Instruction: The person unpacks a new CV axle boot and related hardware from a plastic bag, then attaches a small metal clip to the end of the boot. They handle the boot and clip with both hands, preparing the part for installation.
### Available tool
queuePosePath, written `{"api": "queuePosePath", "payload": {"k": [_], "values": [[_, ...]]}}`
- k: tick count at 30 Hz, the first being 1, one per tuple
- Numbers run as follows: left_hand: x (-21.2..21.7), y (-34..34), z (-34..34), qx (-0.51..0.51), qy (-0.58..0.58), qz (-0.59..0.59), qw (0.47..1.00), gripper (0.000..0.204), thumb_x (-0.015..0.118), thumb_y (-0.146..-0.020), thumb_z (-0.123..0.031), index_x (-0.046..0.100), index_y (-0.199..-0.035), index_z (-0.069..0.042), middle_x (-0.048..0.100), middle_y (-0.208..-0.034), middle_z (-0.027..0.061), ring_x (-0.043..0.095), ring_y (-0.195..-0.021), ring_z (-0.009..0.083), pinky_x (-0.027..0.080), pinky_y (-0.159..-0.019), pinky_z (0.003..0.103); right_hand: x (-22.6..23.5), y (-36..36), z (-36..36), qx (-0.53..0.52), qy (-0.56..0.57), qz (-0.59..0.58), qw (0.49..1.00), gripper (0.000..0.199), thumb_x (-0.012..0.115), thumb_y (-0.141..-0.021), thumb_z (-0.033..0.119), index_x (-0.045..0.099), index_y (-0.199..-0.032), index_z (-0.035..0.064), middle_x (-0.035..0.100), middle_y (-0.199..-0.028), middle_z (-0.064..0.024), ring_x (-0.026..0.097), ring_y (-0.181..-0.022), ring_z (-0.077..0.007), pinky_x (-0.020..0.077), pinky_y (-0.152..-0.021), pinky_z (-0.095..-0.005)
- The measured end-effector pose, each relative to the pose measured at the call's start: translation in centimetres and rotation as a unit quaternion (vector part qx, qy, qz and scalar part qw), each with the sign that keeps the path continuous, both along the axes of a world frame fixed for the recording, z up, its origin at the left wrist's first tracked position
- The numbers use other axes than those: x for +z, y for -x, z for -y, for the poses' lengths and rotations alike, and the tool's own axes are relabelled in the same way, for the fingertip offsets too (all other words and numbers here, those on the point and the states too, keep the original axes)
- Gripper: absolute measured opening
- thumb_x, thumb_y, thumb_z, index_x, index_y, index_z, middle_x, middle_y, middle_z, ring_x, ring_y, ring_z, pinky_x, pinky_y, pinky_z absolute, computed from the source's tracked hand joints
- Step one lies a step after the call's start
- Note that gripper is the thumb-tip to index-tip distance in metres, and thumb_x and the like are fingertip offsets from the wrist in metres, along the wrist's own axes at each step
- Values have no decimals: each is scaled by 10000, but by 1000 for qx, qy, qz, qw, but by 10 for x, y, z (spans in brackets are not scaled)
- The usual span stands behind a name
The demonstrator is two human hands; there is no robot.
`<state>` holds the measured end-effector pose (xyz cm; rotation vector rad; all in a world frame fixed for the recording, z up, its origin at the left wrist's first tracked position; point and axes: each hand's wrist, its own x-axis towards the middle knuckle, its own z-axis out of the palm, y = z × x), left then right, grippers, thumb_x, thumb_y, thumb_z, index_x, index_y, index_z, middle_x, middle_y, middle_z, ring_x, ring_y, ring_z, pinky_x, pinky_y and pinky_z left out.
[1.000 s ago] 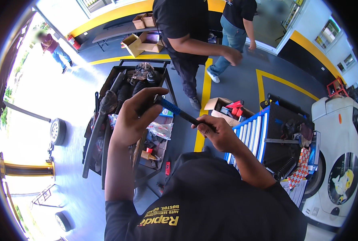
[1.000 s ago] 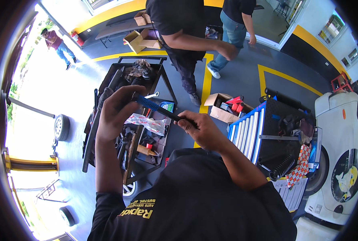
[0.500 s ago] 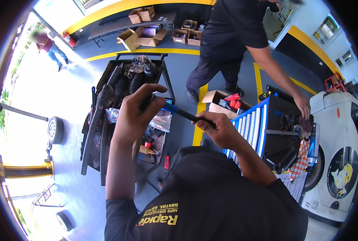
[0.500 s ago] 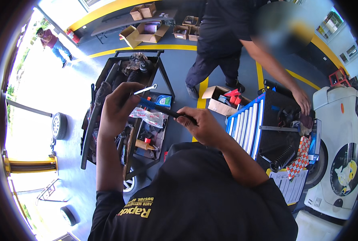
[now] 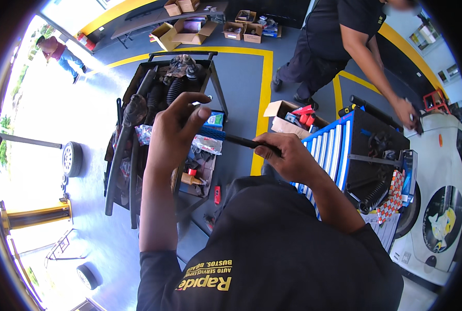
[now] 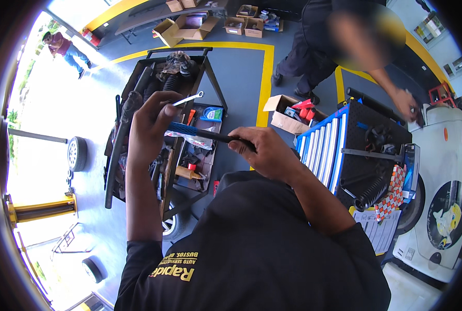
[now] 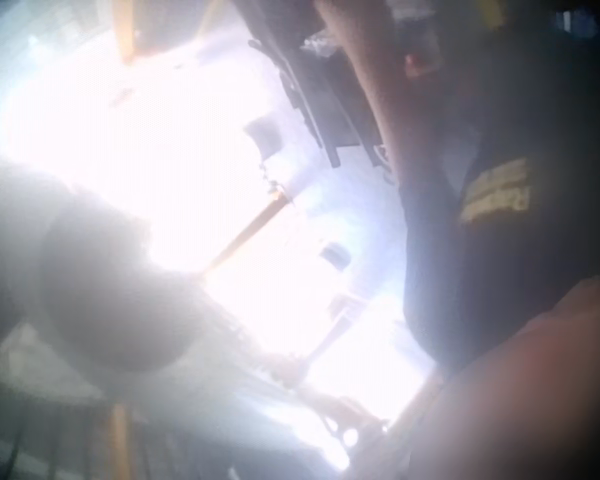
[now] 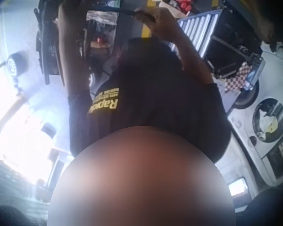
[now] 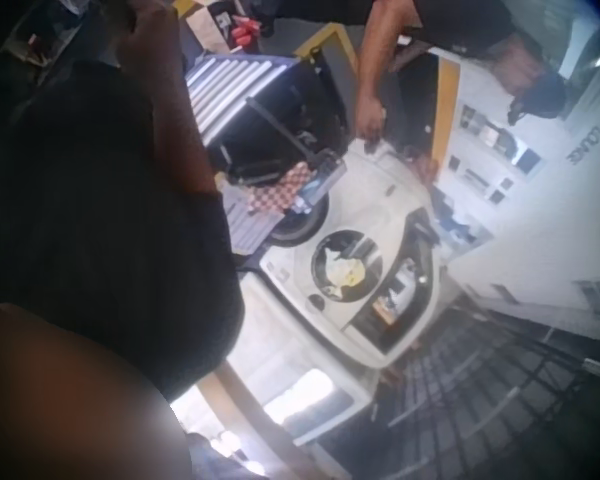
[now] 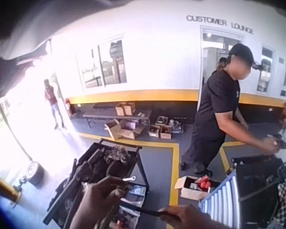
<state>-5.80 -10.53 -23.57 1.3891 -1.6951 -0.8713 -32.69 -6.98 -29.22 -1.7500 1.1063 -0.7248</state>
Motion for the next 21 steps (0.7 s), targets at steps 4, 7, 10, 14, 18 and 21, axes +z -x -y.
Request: {"api": "queuePosePath", "payload": {"k": [4, 7, 10, 14, 18, 21], "values": [[0, -4, -6, -79, -29, -73, 994, 275, 640, -1021, -112, 655, -1268, 9, 731, -981, 32, 606, -852, 55, 466, -766, 217, -5, 4, 3, -36, 55, 13, 998, 235, 698, -1031, 195, 713, -1108, -26, 711, -877, -171, 620, -693, -225, 484, -658, -363], [-4, -9, -2, -64, -89, -115, 987, 242, 695, -1022, -172, 690, -1178, 13, 714, -949, 50, 624, -896, 89, 484, -833, 251, -7, 7, 4, -39, 68, 3, 997, 245, 697, -1028, 204, 714, -1118, -23, 719, -903, -179, 651, -723, -257, 501, -683, -379], [-11, -9, 4, -19, -88, -41, 995, 251, 699, -1036, -230, 711, -1049, 20, 692, -877, 34, 601, -845, 83, 479, -784, 254, -7, 9, 5, -40, 87, -10, 995, 246, 704, -1017, 203, 716, -1126, -17, 729, -939, -181, 677, -762, -292, 518, -713, -390], [-27, 0, 9, 23, -80, -73, 994, 303, 640, -1080, -283, 684, -928, -25, 516, -706, -66, 399, -629, -7, 283, -546, 224, -10, 9, 7, -46, 111, -27, 992, 234, 719, -997, 191, 719, -1120, -9, 735, -967, -174, 692, -797, -328, 531, -736, -395], [-38, 13, 15, 63, -23, -30, 997, 307, 632, -1086, -294, 688, -1038, 4, 649, -837, -14, 521, -781, 34, 405, -706, 218, -14, 11, 10, -41, 115, -53, 991, 232, 726, -994, 196, 723, -1113, -3, 729, -950, -162, 696, -801, -323, 534, -734, -393], [-38, 13, 10, 46, -33, -78, 995, 363, 668, -1062, -340, 678, -1157, 10, 728, -925, 78, 588, -819, 96, 476, -740, 273, -16, 12, 12, -39, 100, -57, 993, 238, 736, -989, 183, 728, -1123, -14, 729, -932, -152, 701, -797, -292, 532, -722, -378]]}}
